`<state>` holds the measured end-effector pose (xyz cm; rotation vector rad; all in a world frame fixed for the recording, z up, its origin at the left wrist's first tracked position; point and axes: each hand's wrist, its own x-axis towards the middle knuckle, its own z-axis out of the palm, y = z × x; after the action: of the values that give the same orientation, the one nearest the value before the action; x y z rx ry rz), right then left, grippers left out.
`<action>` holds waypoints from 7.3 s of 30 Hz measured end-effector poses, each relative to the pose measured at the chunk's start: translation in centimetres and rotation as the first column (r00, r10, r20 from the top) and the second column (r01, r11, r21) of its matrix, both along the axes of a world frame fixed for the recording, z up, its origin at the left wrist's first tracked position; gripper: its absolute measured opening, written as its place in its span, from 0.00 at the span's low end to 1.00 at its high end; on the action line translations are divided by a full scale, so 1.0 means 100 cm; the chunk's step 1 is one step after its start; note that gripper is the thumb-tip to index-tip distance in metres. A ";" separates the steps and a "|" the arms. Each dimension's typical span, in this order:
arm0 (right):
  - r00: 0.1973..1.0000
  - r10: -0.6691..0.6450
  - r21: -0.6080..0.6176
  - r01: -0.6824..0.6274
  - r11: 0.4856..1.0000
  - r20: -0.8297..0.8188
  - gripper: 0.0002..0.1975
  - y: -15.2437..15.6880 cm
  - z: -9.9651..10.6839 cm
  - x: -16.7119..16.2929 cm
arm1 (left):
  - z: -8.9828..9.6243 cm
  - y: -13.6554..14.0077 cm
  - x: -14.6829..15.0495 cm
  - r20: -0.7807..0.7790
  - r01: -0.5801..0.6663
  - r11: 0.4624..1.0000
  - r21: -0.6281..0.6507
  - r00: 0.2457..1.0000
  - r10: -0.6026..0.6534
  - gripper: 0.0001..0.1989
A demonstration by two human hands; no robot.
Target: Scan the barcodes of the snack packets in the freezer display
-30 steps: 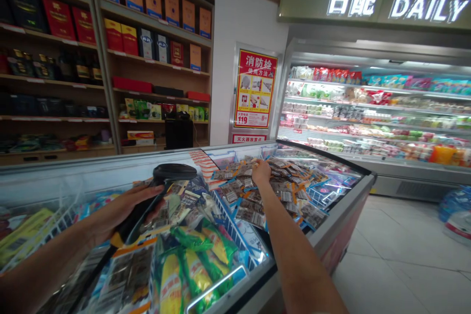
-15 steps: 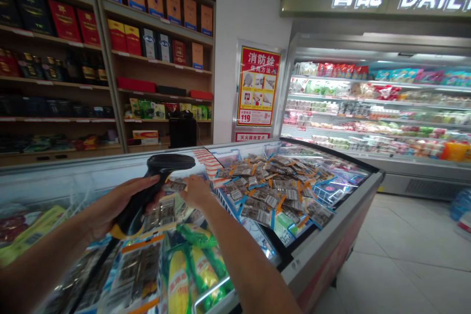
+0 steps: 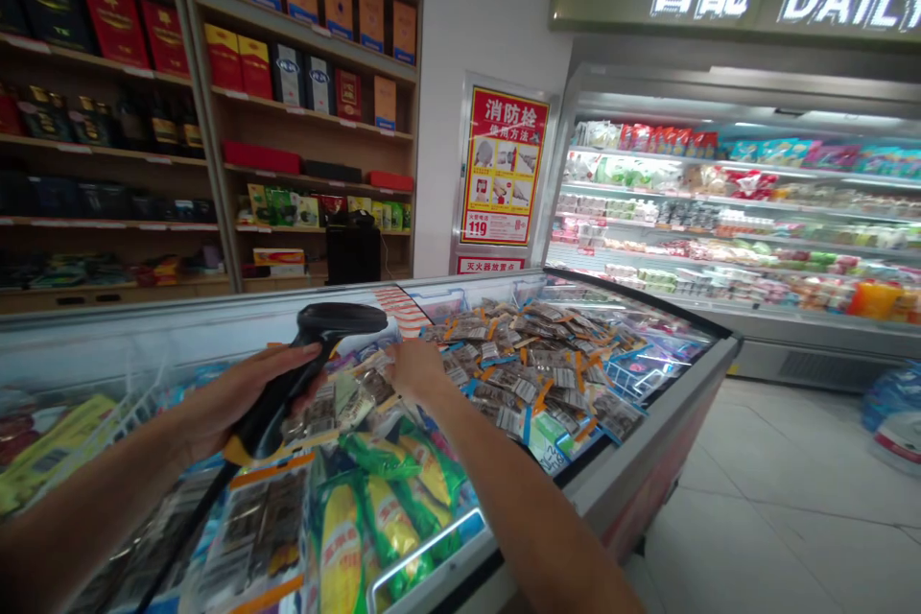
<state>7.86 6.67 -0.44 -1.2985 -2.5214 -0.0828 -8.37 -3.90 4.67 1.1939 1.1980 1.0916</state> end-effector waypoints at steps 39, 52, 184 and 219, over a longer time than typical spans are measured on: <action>-0.320 -0.331 -0.337 -0.040 0.941 -0.888 0.10 0.031 -0.027 0.097 | -0.008 -0.015 0.030 -0.002 0.089 0.994 -0.064 0.996 -0.089 0.19; -0.057 -0.302 -0.289 0.498 0.818 -0.952 0.17 0.048 -0.009 0.142 | -0.011 -0.012 0.026 0.011 0.092 0.995 -0.031 0.996 -0.092 0.18; 0.970 -0.154 -0.166 0.123 0.978 -0.187 0.23 0.018 -0.014 -0.059 | 0.001 0.001 -0.010 0.044 -0.022 0.997 0.068 0.999 0.019 0.16; -0.583 -0.404 -0.323 -0.244 0.914 -0.704 0.14 0.047 -0.029 0.046 | -0.020 0.001 0.010 0.136 -0.046 0.995 -0.091 0.989 0.058 0.17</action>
<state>12.44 11.40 -3.38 -0.7130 -0.4251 1.1658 -7.32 -3.77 2.63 1.0076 1.1626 1.1304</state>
